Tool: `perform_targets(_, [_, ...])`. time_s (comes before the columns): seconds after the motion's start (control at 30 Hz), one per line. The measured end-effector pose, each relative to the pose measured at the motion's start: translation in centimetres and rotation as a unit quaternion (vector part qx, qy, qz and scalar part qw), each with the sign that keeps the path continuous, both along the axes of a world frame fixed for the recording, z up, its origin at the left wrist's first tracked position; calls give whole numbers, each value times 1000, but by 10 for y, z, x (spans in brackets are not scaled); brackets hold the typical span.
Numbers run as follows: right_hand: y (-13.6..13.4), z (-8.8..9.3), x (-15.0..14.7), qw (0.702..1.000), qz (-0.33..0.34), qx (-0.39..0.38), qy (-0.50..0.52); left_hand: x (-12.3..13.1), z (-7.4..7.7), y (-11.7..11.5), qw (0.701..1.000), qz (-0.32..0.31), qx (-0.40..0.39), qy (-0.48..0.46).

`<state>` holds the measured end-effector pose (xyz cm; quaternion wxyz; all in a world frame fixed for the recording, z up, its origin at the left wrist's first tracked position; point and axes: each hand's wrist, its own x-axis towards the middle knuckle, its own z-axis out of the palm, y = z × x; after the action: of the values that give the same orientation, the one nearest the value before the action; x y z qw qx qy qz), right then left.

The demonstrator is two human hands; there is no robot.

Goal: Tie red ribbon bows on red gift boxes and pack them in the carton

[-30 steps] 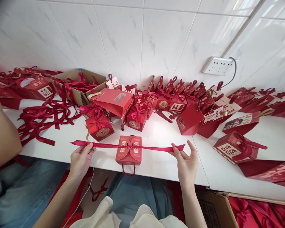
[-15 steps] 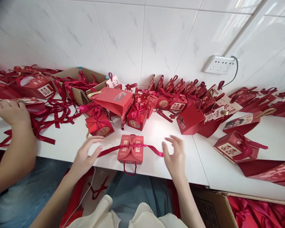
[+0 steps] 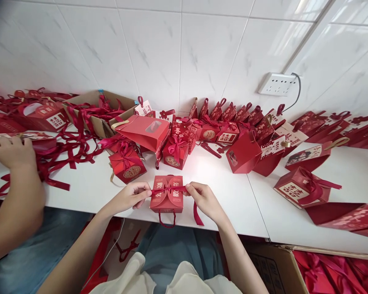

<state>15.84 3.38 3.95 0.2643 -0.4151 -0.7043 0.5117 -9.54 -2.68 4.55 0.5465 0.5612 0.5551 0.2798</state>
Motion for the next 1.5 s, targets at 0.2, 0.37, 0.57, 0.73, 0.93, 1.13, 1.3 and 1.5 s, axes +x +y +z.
perform_targets(0.2, [5,-1,5,997,-17,-71,1,0,-1,3,999,-16,-24,-15])
perform_targets(0.37, [8,1,6,995,-4,-103,-14,-1,-9,6,996,-24,-17,-89])
perform_targets(0.57, [9,4,5,995,-7,-100,-24,-4,-28,9,986,-21,-35,-162])
perform_targets(0.73, [10,-1,10,993,-7,-118,-3,-8,-37,7,983,-21,-41,-180])
perform_targets(0.93, [14,-15,10,987,14,-156,22,-9,-46,10,983,-27,-40,-175])
perform_targets(1.13, [16,-1,17,984,82,-154,24,-7,-29,8,988,-41,-30,-145])
perform_targets(1.3, [10,30,13,985,121,-104,72,-4,-5,4,996,-51,11,-68])
perform_targets(1.5, [3,35,-20,986,131,-37,101,0,14,0,999,-3,-17,-34])
